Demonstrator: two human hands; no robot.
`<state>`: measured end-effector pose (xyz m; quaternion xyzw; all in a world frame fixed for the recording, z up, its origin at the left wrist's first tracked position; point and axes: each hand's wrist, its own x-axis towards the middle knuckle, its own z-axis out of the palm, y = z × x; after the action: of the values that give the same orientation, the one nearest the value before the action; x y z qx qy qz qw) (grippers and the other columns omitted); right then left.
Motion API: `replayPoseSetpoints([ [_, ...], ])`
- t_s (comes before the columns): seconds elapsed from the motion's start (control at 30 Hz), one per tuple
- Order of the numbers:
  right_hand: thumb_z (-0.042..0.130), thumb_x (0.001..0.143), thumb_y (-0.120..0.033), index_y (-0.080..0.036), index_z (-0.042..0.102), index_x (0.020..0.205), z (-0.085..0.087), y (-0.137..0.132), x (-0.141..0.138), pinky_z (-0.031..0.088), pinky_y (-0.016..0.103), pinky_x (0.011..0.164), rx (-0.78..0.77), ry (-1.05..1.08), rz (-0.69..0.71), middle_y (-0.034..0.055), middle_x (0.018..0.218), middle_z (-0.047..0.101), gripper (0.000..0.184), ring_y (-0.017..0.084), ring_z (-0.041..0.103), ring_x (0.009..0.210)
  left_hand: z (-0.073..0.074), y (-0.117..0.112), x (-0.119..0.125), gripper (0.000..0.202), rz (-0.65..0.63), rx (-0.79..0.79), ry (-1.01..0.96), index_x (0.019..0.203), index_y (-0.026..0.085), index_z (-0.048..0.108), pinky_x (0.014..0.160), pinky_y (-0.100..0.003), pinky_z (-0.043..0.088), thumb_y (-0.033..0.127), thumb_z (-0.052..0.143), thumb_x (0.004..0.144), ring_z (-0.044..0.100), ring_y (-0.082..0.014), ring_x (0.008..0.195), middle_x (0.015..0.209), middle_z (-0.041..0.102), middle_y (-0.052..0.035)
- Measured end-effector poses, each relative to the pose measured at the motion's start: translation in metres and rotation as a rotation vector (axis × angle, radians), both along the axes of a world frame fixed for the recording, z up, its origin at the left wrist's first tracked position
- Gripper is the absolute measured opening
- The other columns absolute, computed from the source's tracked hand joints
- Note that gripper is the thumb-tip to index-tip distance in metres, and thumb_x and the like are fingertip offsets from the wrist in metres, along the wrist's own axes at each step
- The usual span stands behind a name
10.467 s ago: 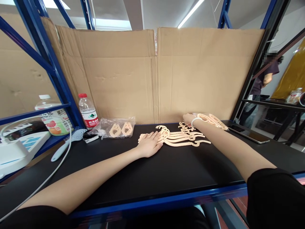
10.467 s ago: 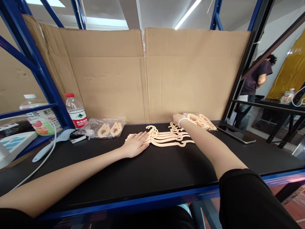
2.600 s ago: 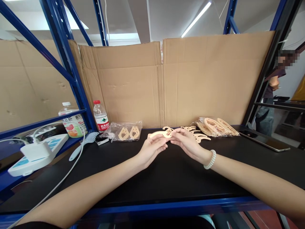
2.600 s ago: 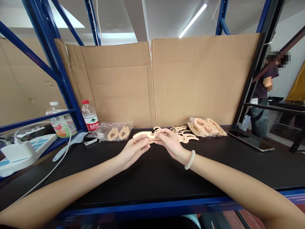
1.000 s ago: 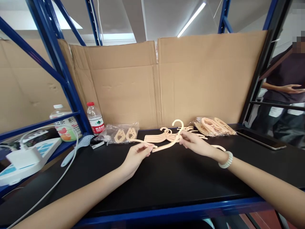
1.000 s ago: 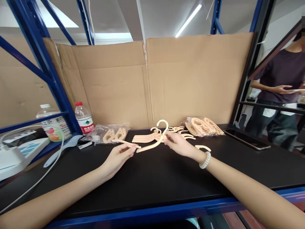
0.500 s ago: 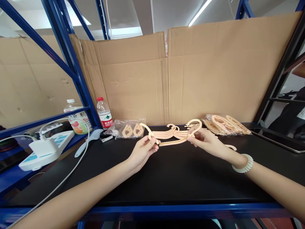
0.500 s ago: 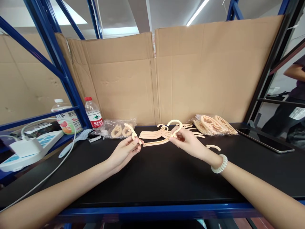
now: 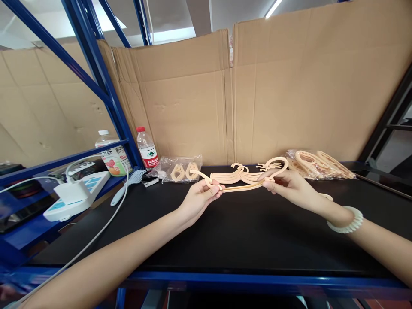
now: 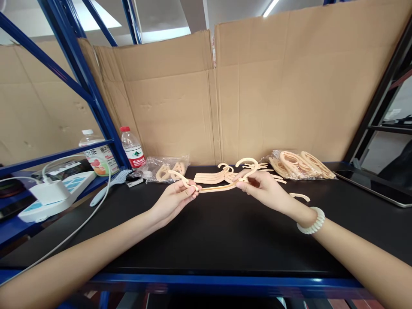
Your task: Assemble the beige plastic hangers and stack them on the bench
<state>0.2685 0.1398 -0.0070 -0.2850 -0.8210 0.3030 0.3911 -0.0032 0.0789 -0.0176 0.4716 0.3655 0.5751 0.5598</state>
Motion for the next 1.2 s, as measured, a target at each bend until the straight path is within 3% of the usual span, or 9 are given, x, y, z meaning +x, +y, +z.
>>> replayPoseSetpoints([
  [0.1,0.058,0.088,-0.046,-0.020,0.065,0.093,0.002,-0.003,0.000,0.045,0.028,0.056,0.012,0.018,0.003,0.0049,0.085,0.063,0.027,0.014,0.052,0.064,0.001,0.000,0.000,0.025,-0.033,0.008,-0.006,0.078,0.014,0.065,0.074,-0.021,0.048,0.029,0.082,0.069,0.054,-0.0096,0.078,0.084,0.062,-0.0031],
  [0.27,0.060,0.086,-0.047,-0.019,0.065,0.086,0.006,-0.005,-0.001,0.046,0.029,0.056,0.041,0.053,-0.013,0.0068,0.093,0.064,0.028,0.015,0.053,0.065,0.003,0.001,-0.003,0.024,-0.081,-0.006,-0.040,0.081,0.016,0.064,0.084,-0.035,0.051,0.029,0.081,0.070,0.055,-0.0144,0.089,0.107,0.059,-0.0043],
  [0.43,0.060,0.087,-0.046,-0.021,0.066,0.088,0.006,-0.005,0.000,0.046,0.029,0.056,0.038,0.054,0.016,0.0046,0.083,0.063,0.026,0.015,0.053,0.065,0.006,0.002,-0.007,0.024,-0.182,-0.024,-0.009,0.083,0.015,0.062,0.090,-0.043,0.049,0.030,0.079,0.074,0.061,-0.0215,0.099,0.116,0.059,-0.0076],
  [0.63,0.059,0.087,-0.047,-0.020,0.068,0.089,0.006,-0.006,0.000,0.047,0.030,0.057,0.053,0.049,0.021,0.0080,0.094,0.065,0.029,0.016,0.053,0.066,0.007,0.001,-0.006,0.026,-0.251,-0.032,0.005,0.080,0.015,0.057,0.082,-0.036,0.051,0.028,0.079,0.074,0.067,-0.0189,0.083,0.101,0.064,-0.0068],
  [0.87,0.059,0.088,-0.045,-0.020,0.068,0.085,0.008,-0.009,-0.001,0.042,0.028,0.054,0.102,0.036,0.032,0.0048,0.080,0.063,0.027,0.014,0.050,0.061,0.004,0.001,-0.004,0.025,-0.276,-0.003,0.034,0.080,0.014,0.058,0.069,-0.027,0.047,0.027,0.079,0.074,0.063,-0.0141,0.074,0.092,0.064,-0.0062],
  [1.2,0.060,0.088,-0.041,-0.022,0.069,0.091,-0.001,-0.020,-0.006,0.050,0.032,0.062,0.220,0.103,-0.087,0.0071,0.088,0.069,0.022,0.020,0.062,0.071,0.005,-0.008,0.004,0.030,-0.184,0.076,0.049,0.073,0.014,0.055,0.060,-0.026,0.041,0.028,0.081,0.069,0.059,-0.0134,0.064,0.081,0.066,-0.0060],
])
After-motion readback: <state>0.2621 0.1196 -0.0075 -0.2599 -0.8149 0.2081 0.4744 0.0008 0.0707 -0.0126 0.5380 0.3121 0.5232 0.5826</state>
